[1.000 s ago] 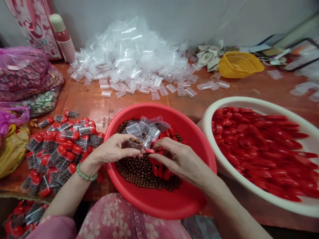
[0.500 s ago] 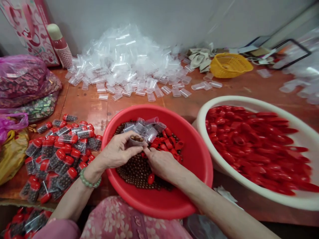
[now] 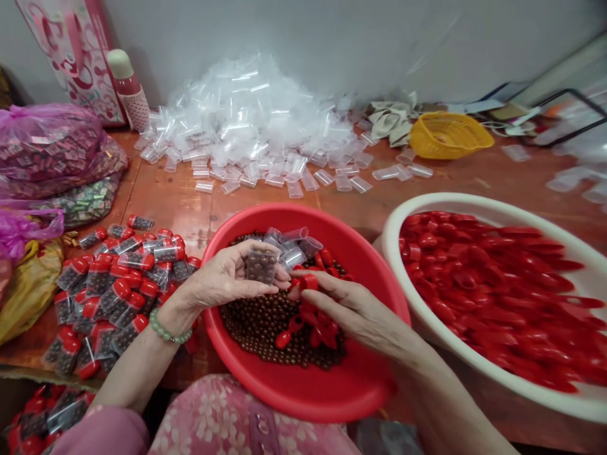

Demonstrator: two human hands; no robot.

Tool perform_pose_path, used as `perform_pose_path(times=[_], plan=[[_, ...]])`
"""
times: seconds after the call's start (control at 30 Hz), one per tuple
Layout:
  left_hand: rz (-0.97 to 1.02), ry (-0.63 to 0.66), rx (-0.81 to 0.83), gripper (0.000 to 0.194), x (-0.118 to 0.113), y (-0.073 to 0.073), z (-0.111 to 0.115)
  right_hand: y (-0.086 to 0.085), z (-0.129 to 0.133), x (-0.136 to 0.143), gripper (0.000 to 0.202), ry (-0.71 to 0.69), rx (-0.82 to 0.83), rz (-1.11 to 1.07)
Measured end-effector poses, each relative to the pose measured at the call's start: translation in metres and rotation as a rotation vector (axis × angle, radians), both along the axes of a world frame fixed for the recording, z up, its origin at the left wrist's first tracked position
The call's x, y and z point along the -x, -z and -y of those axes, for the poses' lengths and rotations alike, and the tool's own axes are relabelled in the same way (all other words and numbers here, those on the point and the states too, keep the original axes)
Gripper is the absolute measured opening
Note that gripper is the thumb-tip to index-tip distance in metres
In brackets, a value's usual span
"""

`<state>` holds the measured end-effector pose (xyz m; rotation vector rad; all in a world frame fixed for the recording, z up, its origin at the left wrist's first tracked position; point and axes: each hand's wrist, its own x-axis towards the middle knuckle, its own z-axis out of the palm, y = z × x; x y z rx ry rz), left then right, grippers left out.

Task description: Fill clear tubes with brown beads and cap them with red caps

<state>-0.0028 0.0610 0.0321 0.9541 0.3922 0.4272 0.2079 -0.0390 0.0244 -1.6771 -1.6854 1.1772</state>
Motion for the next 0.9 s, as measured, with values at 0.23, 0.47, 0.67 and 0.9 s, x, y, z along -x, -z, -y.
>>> perform_pose_path(times=[0.23, 0.47, 0.67, 0.9], plan=[[-0.115, -0.131, 0.017, 0.045, -0.012, 0.006, 0.009, -0.007, -0.002, 0.022, 0.032, 0.048, -0.22, -0.099], [-0.295, -0.253, -0.18, 0.032, -0.017, 0.007, 0.014, 0.003, -0.001, 0.04, 0.027, 0.204, -0.376, -0.056], [-0.35, -0.237, -0.289, 0.027, -0.019, 0.013, 0.02, 0.004, 0.008, 0.043, 0.042, 0.107, -0.331, 0.095], [-0.348, -0.236, -0.26, 0.025, -0.016, 0.014, 0.018, 0.002, 0.014, 0.034, 0.037, 0.19, -0.263, -0.062]])
